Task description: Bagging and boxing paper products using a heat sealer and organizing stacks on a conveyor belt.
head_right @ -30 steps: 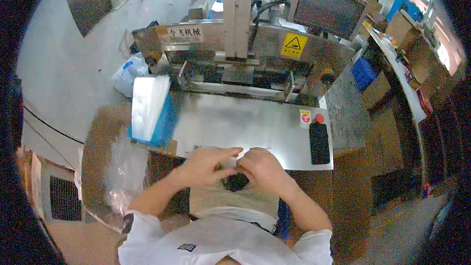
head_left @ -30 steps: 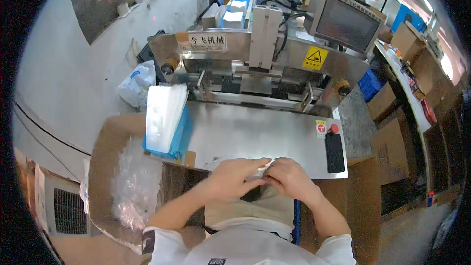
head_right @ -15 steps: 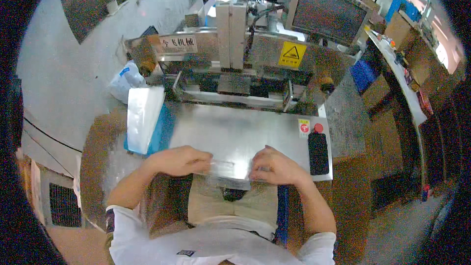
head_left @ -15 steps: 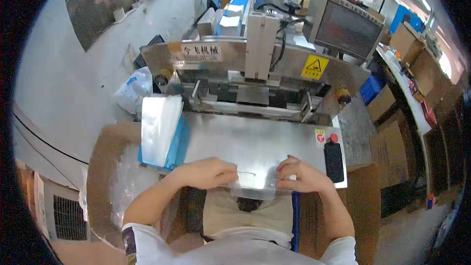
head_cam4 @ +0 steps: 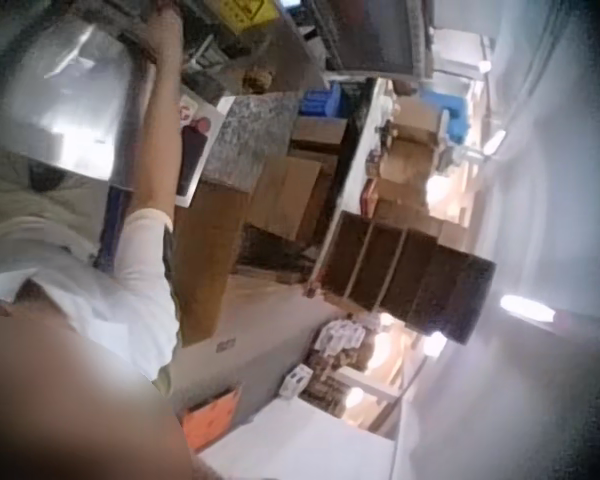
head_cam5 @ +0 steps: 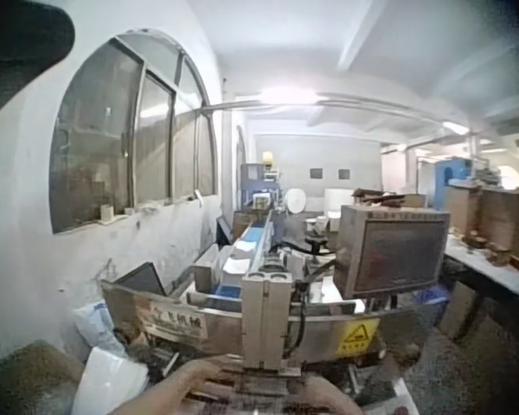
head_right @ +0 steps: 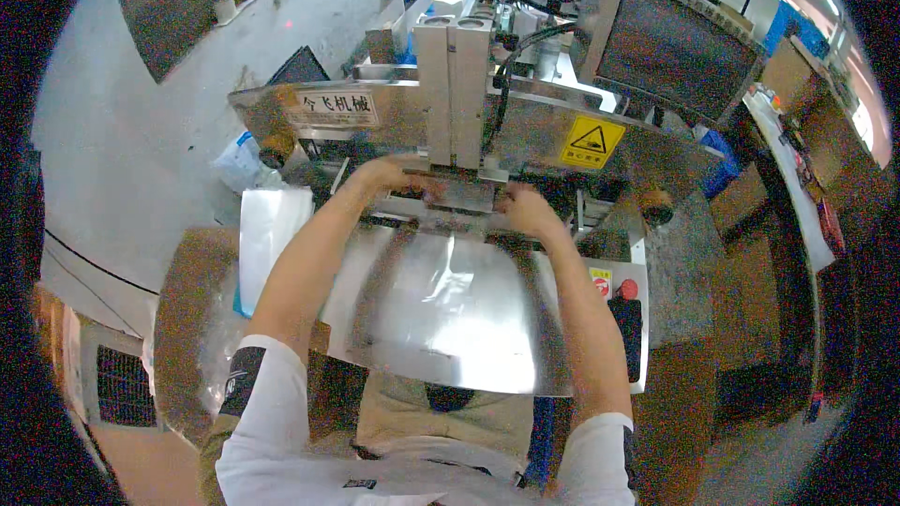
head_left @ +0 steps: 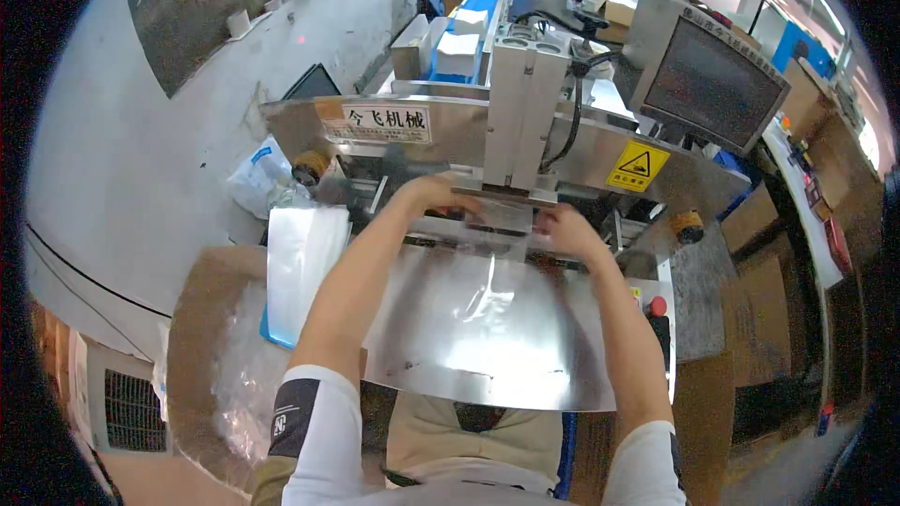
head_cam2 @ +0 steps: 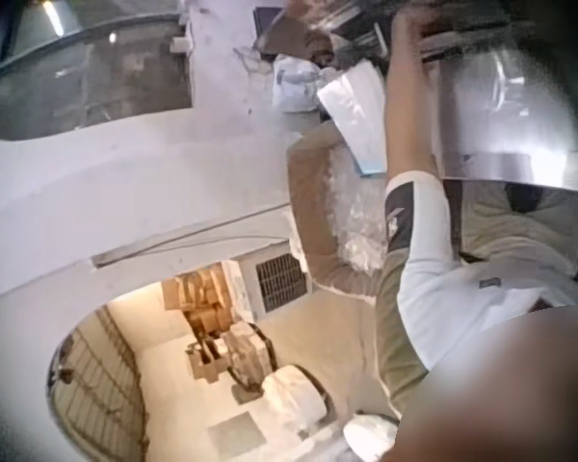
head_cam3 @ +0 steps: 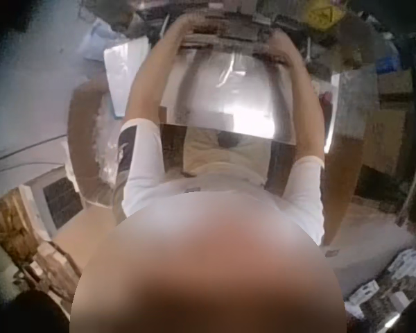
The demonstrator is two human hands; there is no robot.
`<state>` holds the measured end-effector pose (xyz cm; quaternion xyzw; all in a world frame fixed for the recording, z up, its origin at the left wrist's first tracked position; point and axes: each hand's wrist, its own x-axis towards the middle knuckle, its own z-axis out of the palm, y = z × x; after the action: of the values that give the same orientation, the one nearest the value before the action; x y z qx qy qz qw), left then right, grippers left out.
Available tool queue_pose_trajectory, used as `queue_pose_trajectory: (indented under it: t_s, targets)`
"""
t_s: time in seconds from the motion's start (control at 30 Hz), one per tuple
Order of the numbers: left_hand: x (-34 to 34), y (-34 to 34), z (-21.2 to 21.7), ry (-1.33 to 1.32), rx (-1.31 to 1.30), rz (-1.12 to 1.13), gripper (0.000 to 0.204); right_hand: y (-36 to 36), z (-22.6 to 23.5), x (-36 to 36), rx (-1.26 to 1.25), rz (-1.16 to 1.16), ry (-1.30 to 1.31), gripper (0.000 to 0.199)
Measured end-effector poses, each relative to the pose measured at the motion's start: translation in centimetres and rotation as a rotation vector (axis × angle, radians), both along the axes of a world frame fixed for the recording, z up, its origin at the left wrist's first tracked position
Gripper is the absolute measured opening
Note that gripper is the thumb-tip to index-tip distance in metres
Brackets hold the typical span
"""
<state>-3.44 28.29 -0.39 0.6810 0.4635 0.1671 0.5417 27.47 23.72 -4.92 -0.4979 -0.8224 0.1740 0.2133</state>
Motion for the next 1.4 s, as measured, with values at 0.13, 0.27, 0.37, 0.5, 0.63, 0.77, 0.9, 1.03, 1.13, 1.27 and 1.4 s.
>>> queue_pose_trajectory:
  t_s: [0.13,0.27,0.37,0.5,0.63,0.77,0.9,1.03,1.13,1.27,1.4]
  targets:
    - [3.1,2.0,-0.7,-0.034,0.381,-0.246,0.031,1.4,1.7,0.5,-0.006,-0.154,-0.138,0.023]
    - [-1.7,3.6,-7.7,-0.432,0.206,0.129,0.032,-5.1,4.0,-9.3,0.004,-0.067,-0.160,0.026]
    - [4.1,-6.5,-5.7,0.537,1.156,0.372,0.022,-6.8,4.0,-8.0,0.046,-0.134,-0.308,0.042]
    - [5.1,-25.1,-4.4,0.501,0.908,0.191,0.056,-6.4,2.8,-8.6,0.190,-0.151,-0.280,0.044]
    - [5.1,-30.2,-5.5,0.446,0.889,0.237,0.064,-4.9,2.8,-8.6,0.119,-0.091,-0.241,0.046]
    - [4.8,-30.2,-5.2,0.471,0.910,0.260,0.062,-4.7,2.3,-8.5,0.272,-0.063,-0.223,0.048]
    - [4.7,-30.7,-5.2,0.420,0.908,0.266,0.060,-4.0,1.1,-8.0,0.239,-0.076,-0.190,0.047]
    - [4.9,-30.7,-5.3,0.431,0.914,0.275,0.060,-4.9,3.5,-9.0,0.173,-0.128,-0.213,0.044]
    - [4.9,-30.8,-5.4,0.420,0.935,0.284,0.059,-4.3,4.7,-9.0,0.192,-0.132,-0.309,0.040]
    - [5.0,-30.6,-4.9,0.405,0.915,0.290,0.060,-3.7,4.7,-8.9,0.268,-0.131,-0.348,0.037]
    - [4.8,-30.6,-5.0,0.395,0.887,0.300,0.063,-3.4,4.5,-8.6,0.197,-0.133,-0.377,0.038]
